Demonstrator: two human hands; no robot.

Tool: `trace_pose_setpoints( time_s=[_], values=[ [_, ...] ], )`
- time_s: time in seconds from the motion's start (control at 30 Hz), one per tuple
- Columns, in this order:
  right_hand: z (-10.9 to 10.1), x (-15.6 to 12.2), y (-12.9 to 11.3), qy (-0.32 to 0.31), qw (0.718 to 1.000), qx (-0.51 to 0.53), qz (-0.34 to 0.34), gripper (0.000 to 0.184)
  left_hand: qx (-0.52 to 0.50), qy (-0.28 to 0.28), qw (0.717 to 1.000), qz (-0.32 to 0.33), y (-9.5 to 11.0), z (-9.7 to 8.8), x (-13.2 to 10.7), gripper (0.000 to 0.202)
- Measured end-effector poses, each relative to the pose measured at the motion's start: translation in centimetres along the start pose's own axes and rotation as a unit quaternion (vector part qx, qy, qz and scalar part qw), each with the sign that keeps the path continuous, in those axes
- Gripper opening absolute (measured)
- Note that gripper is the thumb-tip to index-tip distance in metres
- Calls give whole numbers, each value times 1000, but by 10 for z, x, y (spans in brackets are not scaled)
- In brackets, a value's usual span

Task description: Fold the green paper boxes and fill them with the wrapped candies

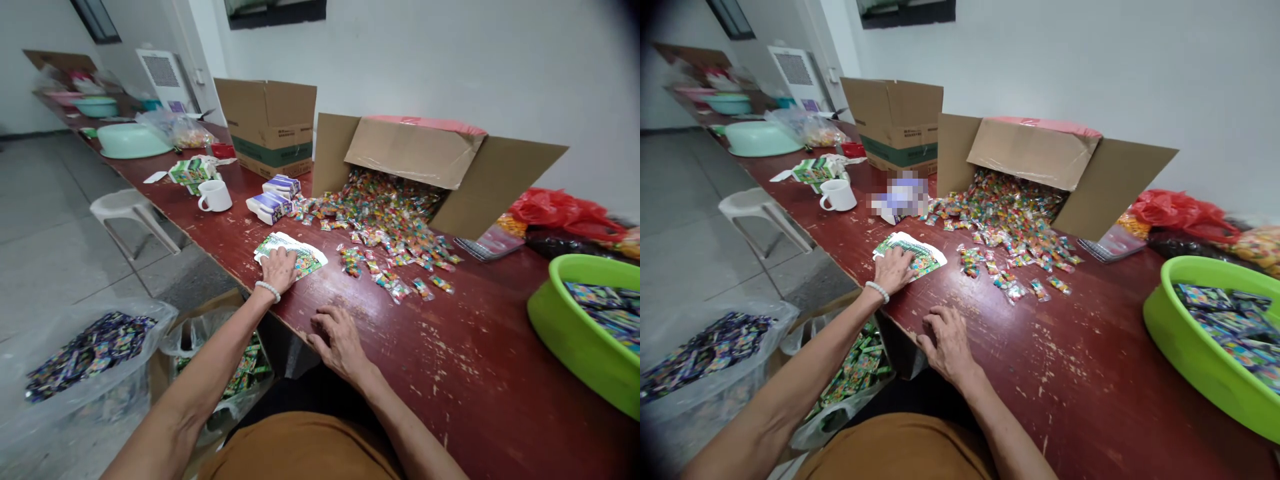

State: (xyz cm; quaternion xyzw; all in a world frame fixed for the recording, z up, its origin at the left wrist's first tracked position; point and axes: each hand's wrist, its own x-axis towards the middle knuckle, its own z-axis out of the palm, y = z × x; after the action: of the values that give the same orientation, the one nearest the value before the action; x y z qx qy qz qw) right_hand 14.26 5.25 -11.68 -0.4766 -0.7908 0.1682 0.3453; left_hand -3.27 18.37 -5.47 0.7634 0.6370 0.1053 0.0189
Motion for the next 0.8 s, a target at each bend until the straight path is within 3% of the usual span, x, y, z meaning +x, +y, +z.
trace_pose_setpoints(
  time_s=[0.13,0.2,0.3,0.37,0.4,0.47,0.53,0.63,0.7,0.73,0.8],
  values=[
    [1,2,2,11,997,64,30,26,-87,-6,996,-25,-3,-5,7,25],
    [-2,5,3,49,980,156,110,34,-149,-13,988,-36,-3,-7,1,19],
    [-13,12,3,123,896,339,260,52,-247,-35,968,-39,3,-8,-28,19],
    [-22,18,-3,142,842,436,283,57,-326,-66,943,-29,9,-10,-58,24],
    [-27,20,-7,144,829,466,274,55,-382,-93,919,-24,13,-12,-73,26],
    [-35,23,-18,140,820,495,250,43,-584,-196,787,-32,22,-15,-100,33],
    [-42,23,-31,107,813,519,240,35,-697,-305,648,-28,30,-18,-119,42],
    [-51,19,-45,30,806,545,229,36,-760,-410,504,9,42,-16,-129,48],
    [-58,15,-50,-16,811,541,223,36,-777,-444,444,38,48,-13,-129,48],
    [-61,12,-51,-33,811,540,222,37,-779,-455,430,46,51,-12,-128,48],
    [-67,8,-50,-75,798,553,229,40,-771,-461,437,43,54,-11,-127,46]
  ],
)
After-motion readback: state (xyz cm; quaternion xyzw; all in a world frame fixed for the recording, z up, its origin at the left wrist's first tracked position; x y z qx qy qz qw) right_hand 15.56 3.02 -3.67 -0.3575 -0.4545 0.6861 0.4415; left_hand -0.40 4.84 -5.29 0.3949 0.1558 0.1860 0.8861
